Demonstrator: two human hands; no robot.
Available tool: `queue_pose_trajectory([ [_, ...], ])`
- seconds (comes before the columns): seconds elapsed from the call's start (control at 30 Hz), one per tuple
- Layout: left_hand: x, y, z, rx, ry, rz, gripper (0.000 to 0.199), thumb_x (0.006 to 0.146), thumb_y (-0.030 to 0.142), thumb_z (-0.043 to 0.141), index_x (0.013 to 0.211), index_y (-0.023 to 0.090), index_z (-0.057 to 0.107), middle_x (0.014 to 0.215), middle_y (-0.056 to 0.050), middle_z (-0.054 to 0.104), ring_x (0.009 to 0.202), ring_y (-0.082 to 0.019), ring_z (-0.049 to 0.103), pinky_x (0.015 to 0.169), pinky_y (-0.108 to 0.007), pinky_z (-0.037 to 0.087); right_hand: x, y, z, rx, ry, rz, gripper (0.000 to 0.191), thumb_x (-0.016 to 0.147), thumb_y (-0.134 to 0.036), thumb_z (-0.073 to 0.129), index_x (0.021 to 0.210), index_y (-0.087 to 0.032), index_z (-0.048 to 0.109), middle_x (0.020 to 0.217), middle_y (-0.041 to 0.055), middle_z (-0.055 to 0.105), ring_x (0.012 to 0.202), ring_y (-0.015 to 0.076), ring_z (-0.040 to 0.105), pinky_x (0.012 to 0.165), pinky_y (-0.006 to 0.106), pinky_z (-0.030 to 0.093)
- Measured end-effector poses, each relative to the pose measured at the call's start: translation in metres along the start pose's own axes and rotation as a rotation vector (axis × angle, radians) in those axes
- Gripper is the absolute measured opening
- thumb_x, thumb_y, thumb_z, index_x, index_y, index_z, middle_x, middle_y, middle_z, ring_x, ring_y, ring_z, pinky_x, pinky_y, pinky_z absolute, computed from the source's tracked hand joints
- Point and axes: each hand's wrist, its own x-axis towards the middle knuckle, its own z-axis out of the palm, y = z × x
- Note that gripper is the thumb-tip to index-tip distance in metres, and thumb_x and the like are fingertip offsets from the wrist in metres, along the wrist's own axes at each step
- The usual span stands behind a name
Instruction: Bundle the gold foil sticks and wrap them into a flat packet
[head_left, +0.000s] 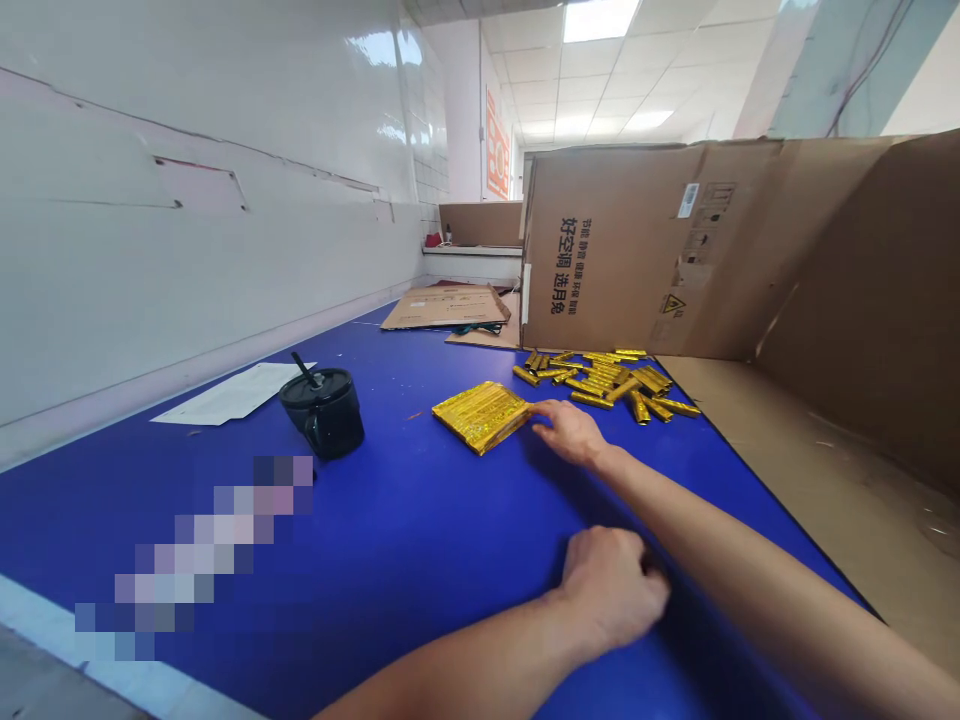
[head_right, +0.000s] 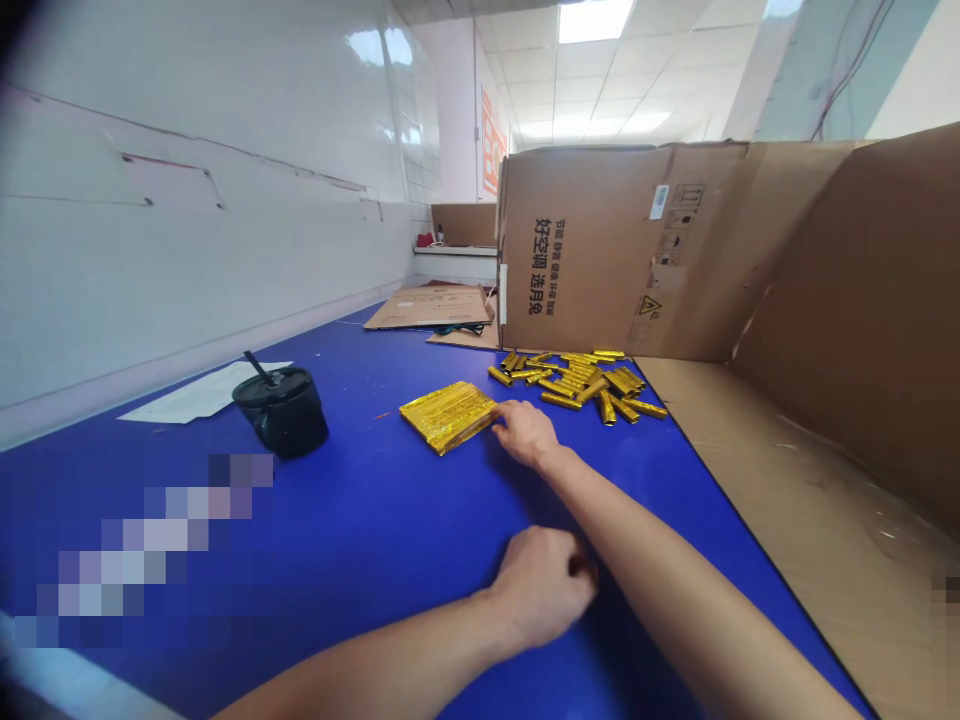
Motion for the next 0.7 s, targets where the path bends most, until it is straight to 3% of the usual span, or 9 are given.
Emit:
queue_pose_trajectory([
  [0.07, -0.004, 0.002, 0.000, 0.193, -0.114, 0.067, 0.023, 0.069, 0.028, 0.043, 0.059, 0.017, 0.060, 0.059, -0.007, 0.064, 0.060, -0.024, 0.062, 0.050, -0.028, 0.039, 0.011, -0.013, 0.007, -0.118, -0.076, -0.108, 0.042, 0.072, -0.019, 0.054, 0.113, -0.025, 0.053, 0.132, 0.0035, 0.043, 0.122, 0.0243, 0.033, 0.100, 0.042, 0.022],
  [0.13, -0.004, 0.002, 0.001, 0.282, -0.149, 0.124, 0.027, 0.073, 0.028, 0.040, 0.070, 0.017, 0.064, 0.069, -0.008, 0.067, 0.067, -0.026, 0.063, 0.051, -0.028, 0.041, 0.020, -0.023, 0.016, -0.220, -0.138, -0.181, 0.045, 0.074, -0.017, 0.051, 0.118, -0.024, 0.049, 0.137, 0.0054, 0.036, 0.125, 0.0254, 0.027, 0.099, 0.046, 0.020],
  [0.27, -0.001, 0.000, 0.001, 0.317, -0.125, 0.264, 0.031, 0.078, 0.024, 0.035, 0.090, 0.020, 0.063, 0.090, -0.005, 0.068, 0.086, -0.027, 0.061, 0.054, -0.028, 0.043, 0.027, -0.032, 0.027, -0.382, -0.220, -0.259, 0.033, 0.076, -0.011, 0.043, 0.104, -0.019, 0.059, 0.126, 0.0091, 0.049, 0.118, 0.0250, 0.038, 0.095, 0.043, 0.026],
  [0.43, -0.003, 0.004, -0.006, 0.374, -0.144, 0.207, 0.027, 0.076, 0.024, 0.039, 0.082, 0.021, 0.065, 0.079, -0.004, 0.069, 0.073, -0.026, 0.064, 0.045, -0.026, 0.038, 0.022, -0.028, 0.022, -0.516, -0.238, -0.271, 0.027, 0.078, -0.010, 0.039, 0.086, -0.016, 0.064, 0.095, 0.0119, 0.064, 0.095, 0.0217, 0.055, 0.082, 0.031, 0.037],
  [0.6, -0.005, 0.004, -0.005, 0.385, -0.103, 0.226, 0.024, 0.075, 0.025, 0.041, 0.073, 0.021, 0.064, 0.073, -0.002, 0.069, 0.067, -0.024, 0.064, 0.042, -0.024, 0.034, 0.016, -0.025, 0.020, -0.568, -0.146, -0.287, 0.027, 0.080, -0.013, 0.038, 0.095, -0.014, 0.060, 0.098, 0.0126, 0.062, 0.094, 0.0214, 0.053, 0.078, 0.028, 0.038],
  [0.7, -0.004, 0.001, -0.001, 0.387, -0.093, 0.208, 0.025, 0.075, 0.026, 0.041, 0.069, 0.020, 0.064, 0.069, -0.003, 0.068, 0.064, -0.023, 0.064, 0.042, -0.024, 0.034, 0.015, -0.026, 0.019, -0.569, -0.121, -0.303, 0.025, 0.082, -0.016, 0.038, 0.090, -0.016, 0.061, 0.093, 0.0112, 0.063, 0.091, 0.0204, 0.054, 0.077, 0.028, 0.038],
])
